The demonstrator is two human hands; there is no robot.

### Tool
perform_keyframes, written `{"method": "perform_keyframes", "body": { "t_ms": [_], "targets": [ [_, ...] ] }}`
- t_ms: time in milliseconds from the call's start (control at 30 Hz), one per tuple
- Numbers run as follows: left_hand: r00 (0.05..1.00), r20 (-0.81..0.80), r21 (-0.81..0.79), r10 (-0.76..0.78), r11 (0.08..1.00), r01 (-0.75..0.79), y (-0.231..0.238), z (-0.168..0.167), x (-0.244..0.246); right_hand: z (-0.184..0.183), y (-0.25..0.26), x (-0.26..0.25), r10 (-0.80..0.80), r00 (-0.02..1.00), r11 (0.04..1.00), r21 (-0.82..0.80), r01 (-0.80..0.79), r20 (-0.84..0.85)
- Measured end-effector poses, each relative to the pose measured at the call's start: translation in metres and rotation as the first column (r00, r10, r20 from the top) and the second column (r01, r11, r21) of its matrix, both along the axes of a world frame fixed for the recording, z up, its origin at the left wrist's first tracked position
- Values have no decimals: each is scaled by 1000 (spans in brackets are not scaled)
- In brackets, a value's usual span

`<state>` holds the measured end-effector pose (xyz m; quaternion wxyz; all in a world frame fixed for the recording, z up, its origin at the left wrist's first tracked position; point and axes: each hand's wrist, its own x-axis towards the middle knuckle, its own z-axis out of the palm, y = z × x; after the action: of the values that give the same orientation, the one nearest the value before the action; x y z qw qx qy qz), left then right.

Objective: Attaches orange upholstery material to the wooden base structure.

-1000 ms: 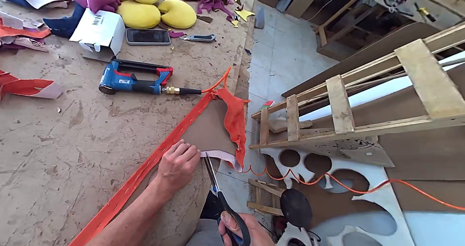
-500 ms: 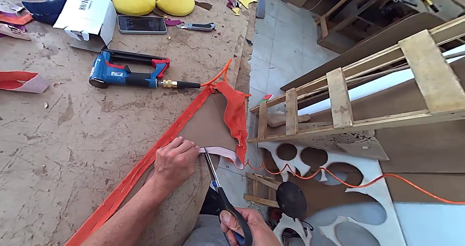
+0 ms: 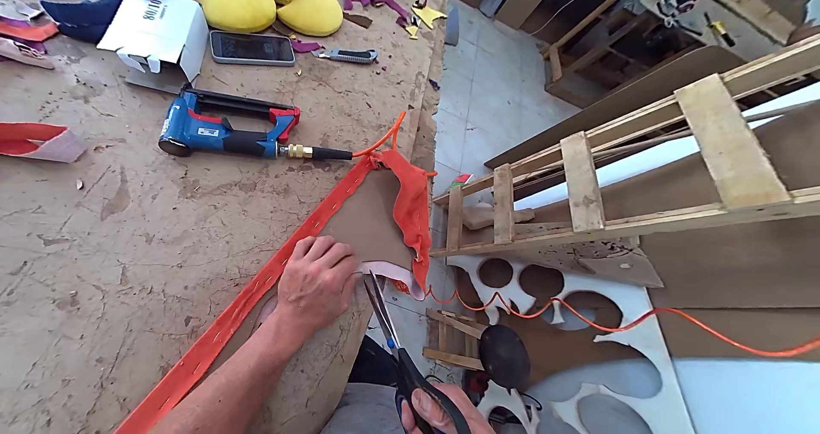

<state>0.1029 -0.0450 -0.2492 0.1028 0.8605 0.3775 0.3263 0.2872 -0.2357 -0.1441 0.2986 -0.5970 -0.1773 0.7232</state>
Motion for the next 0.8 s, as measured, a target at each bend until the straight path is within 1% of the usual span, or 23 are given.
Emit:
{"method": "perform_keyframes", "body": {
  "t_ms": [167, 367, 533, 633, 733, 800],
  "targets": [
    [999, 43, -53, -26, 998, 28, 1, -2, -1, 1, 15, -6, -42, 999, 998, -51, 40, -34],
    [994, 82, -40, -69, 997, 73, 2, -2, -5, 4, 27, -12, -69, 997, 996, -64, 67, -36],
    [991, 99, -40, -93, 994, 97, 2, -4, -6, 10, 27, -18, -74, 996, 995, -65, 78, 58],
    [990, 113, -42, -86, 995, 92, 1, -4, -6, 10, 26, -18, -101, 994, 992, -64, 104, 46],
    [989, 111, -38, -96, 994, 101, 2, -4, -6, 8, 29, -21, -89, 996, 992, -87, 90, 18],
    [988, 117, -42, -100, 994, 105, 2, -5, -6, 8, 28, -22, -90, 995, 992, -87, 93, 33]
  ]
}}
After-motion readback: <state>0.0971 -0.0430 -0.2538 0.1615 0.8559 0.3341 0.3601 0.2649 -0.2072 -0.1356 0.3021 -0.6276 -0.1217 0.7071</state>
